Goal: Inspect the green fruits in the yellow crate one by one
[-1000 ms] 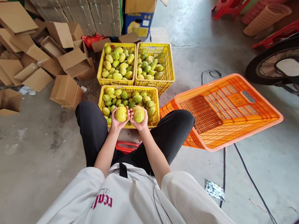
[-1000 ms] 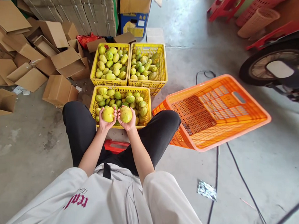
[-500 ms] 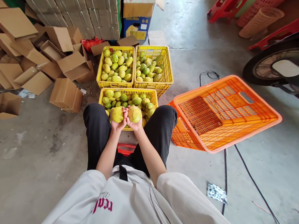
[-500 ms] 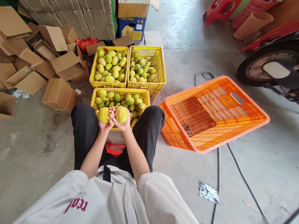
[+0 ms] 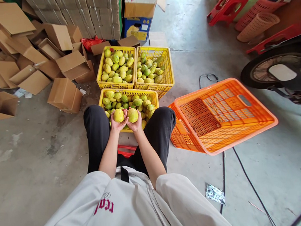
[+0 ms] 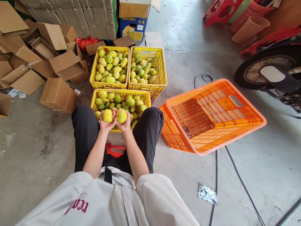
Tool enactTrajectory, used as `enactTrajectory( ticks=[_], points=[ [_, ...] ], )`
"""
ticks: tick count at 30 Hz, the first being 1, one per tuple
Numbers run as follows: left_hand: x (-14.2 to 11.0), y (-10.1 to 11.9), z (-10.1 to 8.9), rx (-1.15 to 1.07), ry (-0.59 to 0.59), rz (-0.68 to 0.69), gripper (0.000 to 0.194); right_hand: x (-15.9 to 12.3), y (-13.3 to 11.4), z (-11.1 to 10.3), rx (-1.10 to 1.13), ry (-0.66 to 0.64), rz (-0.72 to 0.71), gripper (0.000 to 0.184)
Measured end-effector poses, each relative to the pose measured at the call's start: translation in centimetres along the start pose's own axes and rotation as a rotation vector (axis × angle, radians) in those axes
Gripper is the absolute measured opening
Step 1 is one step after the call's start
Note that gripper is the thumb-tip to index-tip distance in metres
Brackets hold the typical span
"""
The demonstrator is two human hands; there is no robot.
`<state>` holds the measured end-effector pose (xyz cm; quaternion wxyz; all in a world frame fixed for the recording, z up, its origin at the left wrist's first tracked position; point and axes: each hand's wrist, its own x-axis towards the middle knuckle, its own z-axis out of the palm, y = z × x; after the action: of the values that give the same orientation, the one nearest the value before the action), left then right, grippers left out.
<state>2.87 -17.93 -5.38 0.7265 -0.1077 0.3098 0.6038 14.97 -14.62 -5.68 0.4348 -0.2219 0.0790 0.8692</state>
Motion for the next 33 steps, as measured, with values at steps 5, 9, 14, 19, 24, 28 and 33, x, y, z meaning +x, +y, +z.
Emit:
enactTrajectory(
  ticks=[5,9,14,19,24,28,33],
  points=[
    [0.9,-1.8,-0.4,0.03,0.143,0.122,0.043,1.3,1.0,-1.6,0.014,0.292,-0.138,0.038],
    [1.4,-2.9,-0.7,0.058,0.207,0.186,0.04,1.8,1.7,-2.5,-0.077,0.349,-0.248,0.049],
    [1.1,-2.6,0.1,-0.023,0.187,0.163,0.044,1.6,1.5,-1.6,-0.073,0.223,-0.273,0.055],
    [-0.2,-1.8,1.4,-0.086,0.119,0.176,0.048,0.6,1.2,-0.2,0.094,0.139,-0.187,0.049],
    [-1.4,-1.5,2.1,-0.059,0.036,0.174,0.042,-0.1,1.1,0.4,0.086,0.061,-0.185,0.043],
    [-1.7,-1.4,2.3,-0.084,-0.034,0.168,0.042,-0.2,0.9,0.6,0.142,0.025,-0.177,0.04],
    [-1.6,-1.1,1.8,-0.021,-0.029,0.077,0.052,-0.6,0.0,0.7,0.087,-0.01,-0.068,0.036]
  ],
)
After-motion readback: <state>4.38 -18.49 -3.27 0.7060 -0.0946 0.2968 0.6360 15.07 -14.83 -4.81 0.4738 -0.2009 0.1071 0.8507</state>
